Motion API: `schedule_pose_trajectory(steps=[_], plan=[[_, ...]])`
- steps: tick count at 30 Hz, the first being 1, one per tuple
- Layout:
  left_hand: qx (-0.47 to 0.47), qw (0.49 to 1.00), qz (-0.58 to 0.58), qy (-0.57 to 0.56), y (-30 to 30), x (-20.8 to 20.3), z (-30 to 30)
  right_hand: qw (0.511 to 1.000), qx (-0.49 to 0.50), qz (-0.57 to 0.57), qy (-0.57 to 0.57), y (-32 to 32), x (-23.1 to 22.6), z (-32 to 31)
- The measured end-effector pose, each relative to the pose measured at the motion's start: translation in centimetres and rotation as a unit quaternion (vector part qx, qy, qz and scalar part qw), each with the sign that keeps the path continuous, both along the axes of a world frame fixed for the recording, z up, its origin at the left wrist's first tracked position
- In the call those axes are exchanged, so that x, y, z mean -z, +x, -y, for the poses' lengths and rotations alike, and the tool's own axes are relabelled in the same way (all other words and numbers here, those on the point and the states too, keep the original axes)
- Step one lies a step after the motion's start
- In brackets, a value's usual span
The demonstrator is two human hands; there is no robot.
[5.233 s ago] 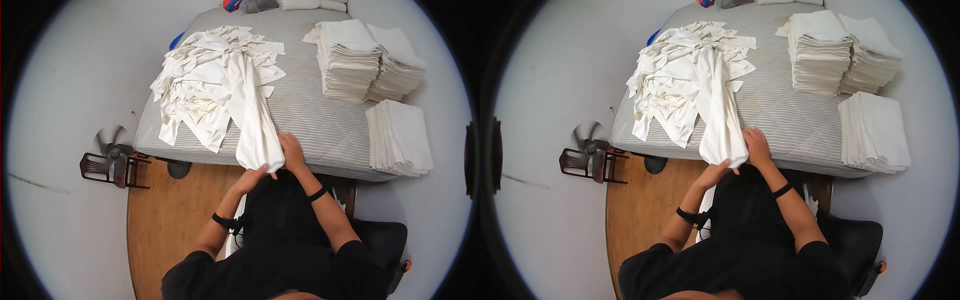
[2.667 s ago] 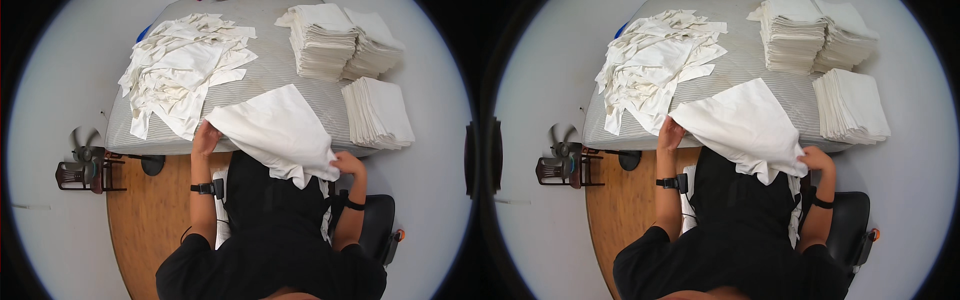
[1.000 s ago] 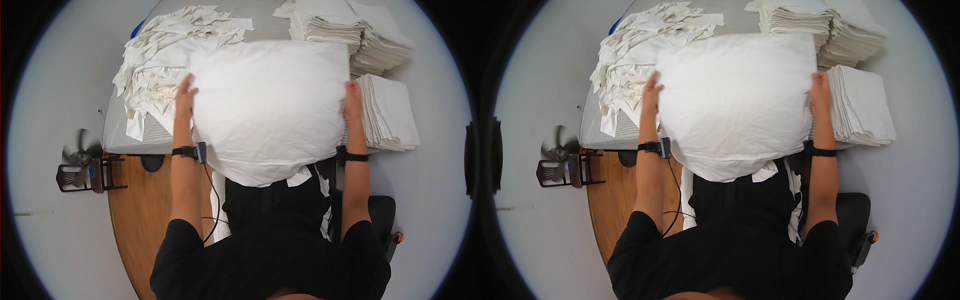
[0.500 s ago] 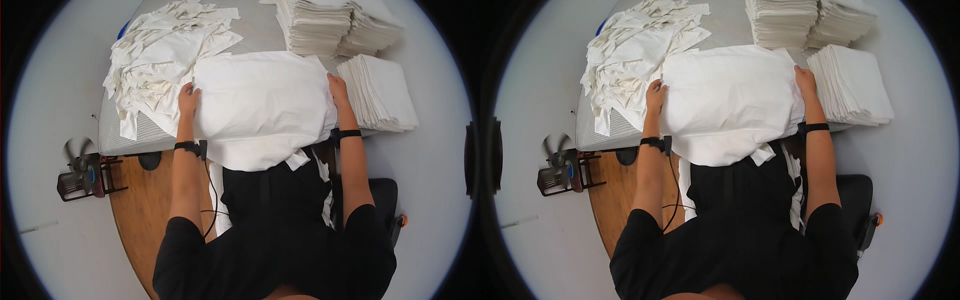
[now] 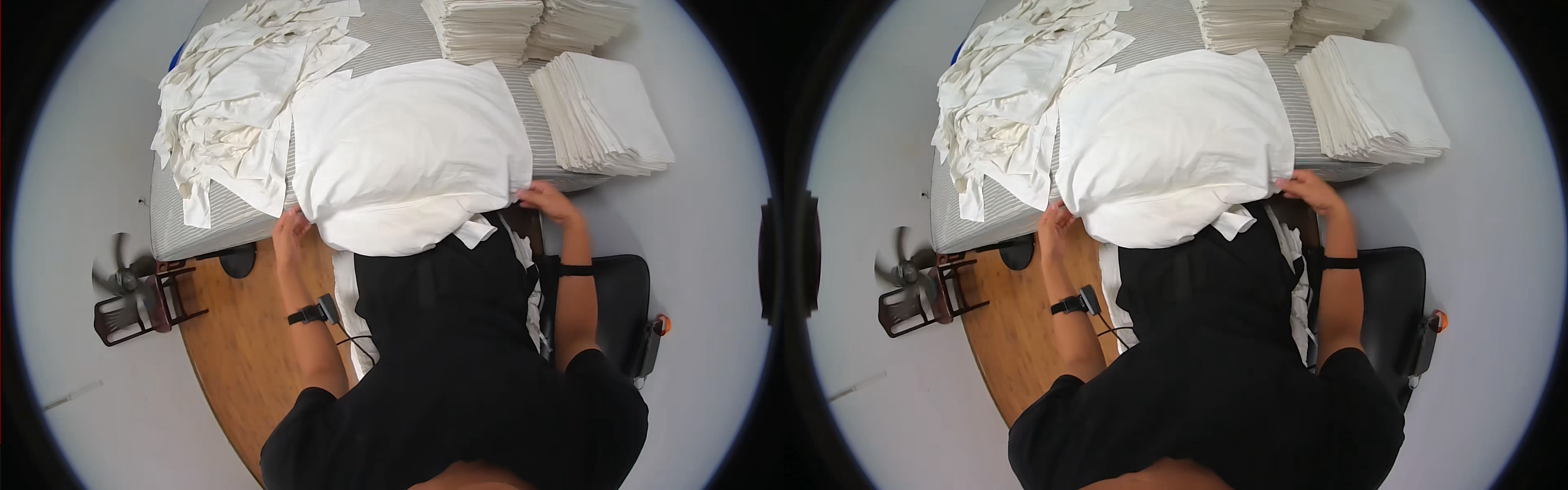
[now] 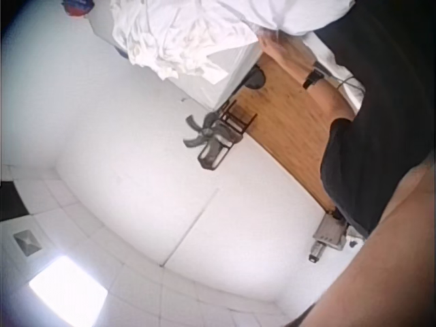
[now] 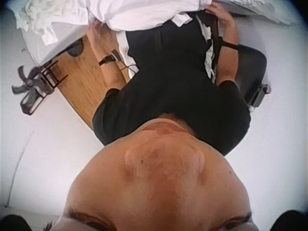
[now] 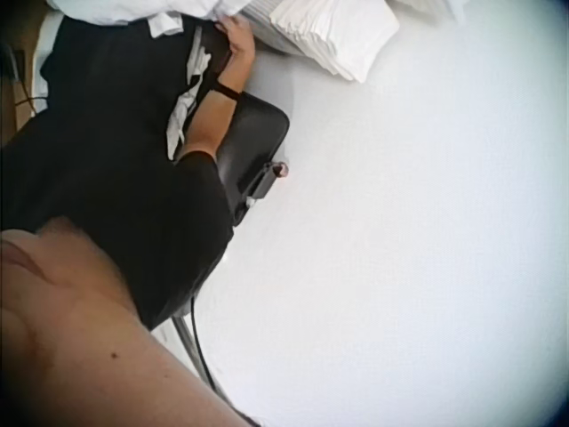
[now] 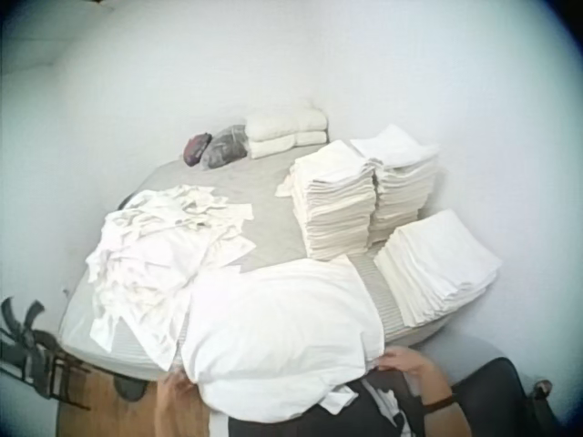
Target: Folding a pile of white cloths or linens on a bed and stacking them.
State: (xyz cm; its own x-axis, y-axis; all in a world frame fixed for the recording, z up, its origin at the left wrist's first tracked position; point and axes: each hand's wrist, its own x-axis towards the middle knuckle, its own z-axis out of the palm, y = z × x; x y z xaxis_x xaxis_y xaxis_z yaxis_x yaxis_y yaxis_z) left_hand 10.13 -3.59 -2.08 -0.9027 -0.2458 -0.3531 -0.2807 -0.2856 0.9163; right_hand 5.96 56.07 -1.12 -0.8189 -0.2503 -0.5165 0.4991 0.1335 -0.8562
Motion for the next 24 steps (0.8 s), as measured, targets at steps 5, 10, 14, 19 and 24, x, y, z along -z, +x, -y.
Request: schedule_pose_trajectory(steps=[5,10,14,19,24], plan=[[-0.038,0.99,-0.116,-0.064,1.5,2.2,-3.0,0.994,-0.062,-0.089,0.012,1.9,2.5,2.9],[0.095,0.992,-0.057,-0.068,1.6,-1.3,0.0,0.987,-0.106,-0.081,0.095,1.3,-3.8,1.1],[0.044,0.977,-0.181,0.1,3.1,-4.2,1.9,0.959,0.088,-0.097,-0.25,2.9,-5.5,-0.9],[0.139,0.988,-0.06,-0.009,4.8,3.4,-0.4,0.971,-0.201,-0.085,0.099,3.6,-4.6,1.6],[0.237,0.971,0.027,-0.026,5.6,5.1,-1.4,0.986,-0.107,-0.12,0.047,3.7,-5.9,1.7]])
